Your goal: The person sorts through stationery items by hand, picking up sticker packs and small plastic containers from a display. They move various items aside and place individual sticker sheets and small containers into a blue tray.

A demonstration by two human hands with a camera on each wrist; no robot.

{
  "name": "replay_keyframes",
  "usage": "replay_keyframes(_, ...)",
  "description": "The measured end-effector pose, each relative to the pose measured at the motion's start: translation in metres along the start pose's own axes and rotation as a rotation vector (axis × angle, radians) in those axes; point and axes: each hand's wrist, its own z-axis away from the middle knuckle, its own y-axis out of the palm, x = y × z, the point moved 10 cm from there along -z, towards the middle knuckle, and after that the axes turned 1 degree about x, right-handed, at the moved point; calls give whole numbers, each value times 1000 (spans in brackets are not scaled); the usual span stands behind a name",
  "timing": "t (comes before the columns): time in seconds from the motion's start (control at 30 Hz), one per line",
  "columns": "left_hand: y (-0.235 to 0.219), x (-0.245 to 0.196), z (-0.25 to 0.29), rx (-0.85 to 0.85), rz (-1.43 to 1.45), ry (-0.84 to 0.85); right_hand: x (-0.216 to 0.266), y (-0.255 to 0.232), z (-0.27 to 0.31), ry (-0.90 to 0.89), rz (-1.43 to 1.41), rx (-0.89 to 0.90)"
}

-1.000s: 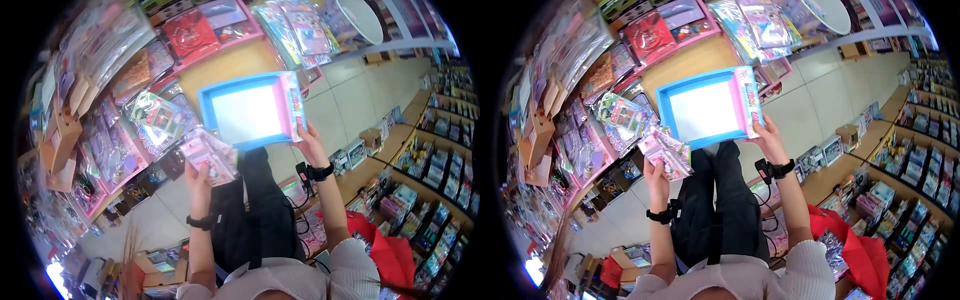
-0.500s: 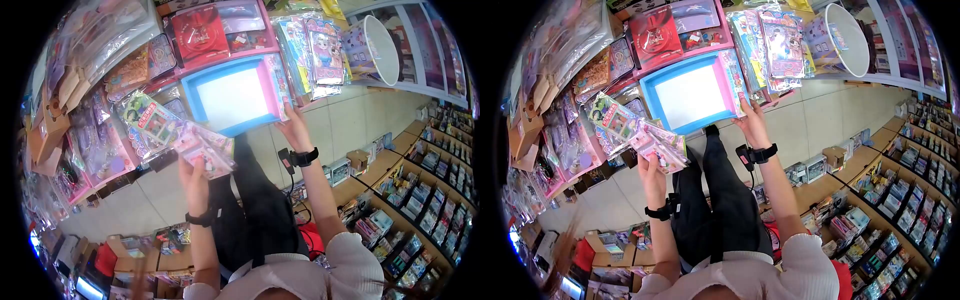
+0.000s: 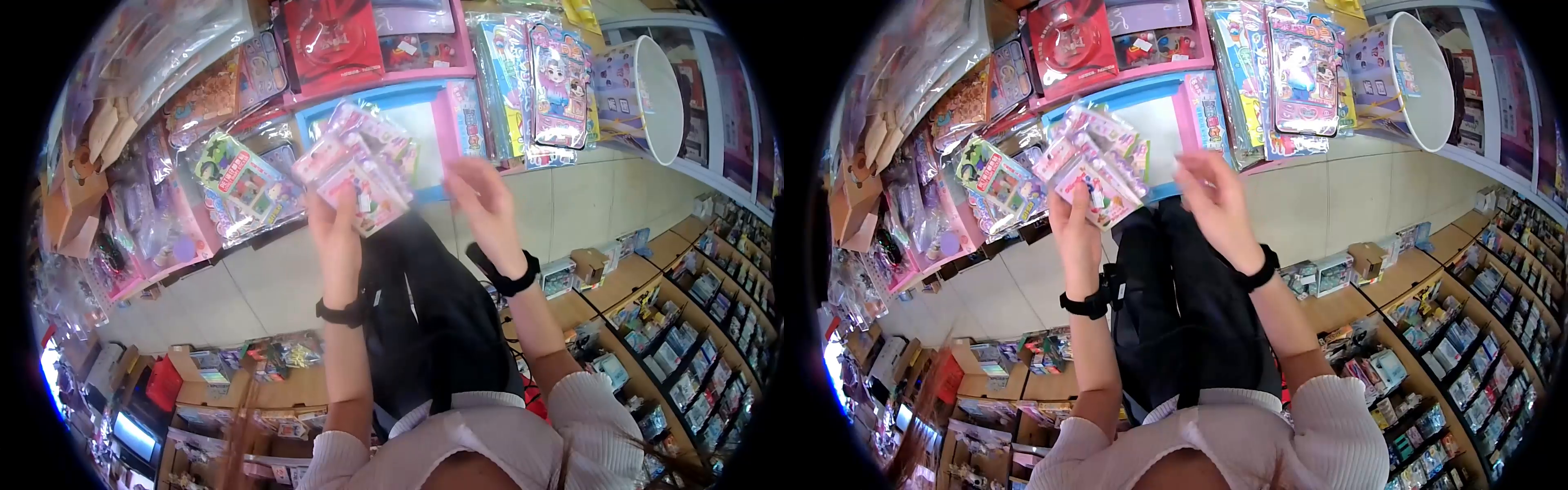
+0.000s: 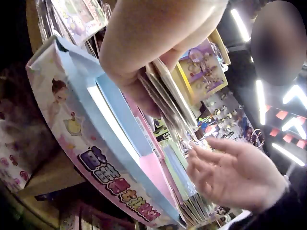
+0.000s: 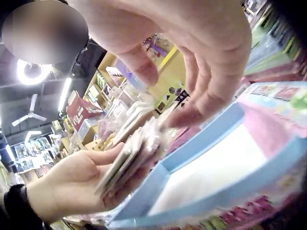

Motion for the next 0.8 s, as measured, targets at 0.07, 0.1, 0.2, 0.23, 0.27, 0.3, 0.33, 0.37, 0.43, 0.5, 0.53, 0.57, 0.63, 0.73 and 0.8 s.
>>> replay_keyframes(0.07,9,-2,-4,38,-32,-3,19,23,-14,-75,31,15)
replay_keyframes(0.1,19,-9,-4,71,-42,14,26,34,-19,-57,10,19)
replay_keyframes(0.2,26,-15,-6,82,-33,-4,20,49,-32,1,-85,38)
replay_keyframes(0.23,26,-14,-7,82,-48,-29,15,51,-36,32,-151,52)
replay_keyframes(0.27,25,-13,-9,75,-45,-31,13,51,-37,37,-147,56)
replay_keyframes(0.3,25,-13,-12,92,-115,-28,13,50,-38,25,-133,56)
replay_keyframes(0.33,25,-12,-16,111,-185,-23,12,50,-39,11,-119,57)
replay_keyframes(0.37,23,-12,-18,107,-183,-24,13,47,-40,-29,-127,18)
replay_keyframes(0.43,14,-7,-21,49,-338,-67,5,41,-43,-27,-112,-23)
replay_keyframes(0.5,2,-4,-24,-56,-434,-53,-1,31,-47,-12,-40,-79)
replay_keyframes(0.53,1,-1,-24,-58,-430,-57,-3,30,-49,-9,-35,-78)
replay_keyframes(0.57,-5,-6,-22,-125,-353,20,-5,26,-52,-15,34,-93)
replay_keyframes(0.63,-12,-13,-19,-194,-279,90,-18,21,-58,24,105,-93)
replay_keyframes(0.73,-25,-20,-16,-266,-342,41,-11,19,-62,-157,293,-145)
replay_keyframes(0.8,-30,-20,-19,-249,-330,60,4,25,-54,-270,415,-174)
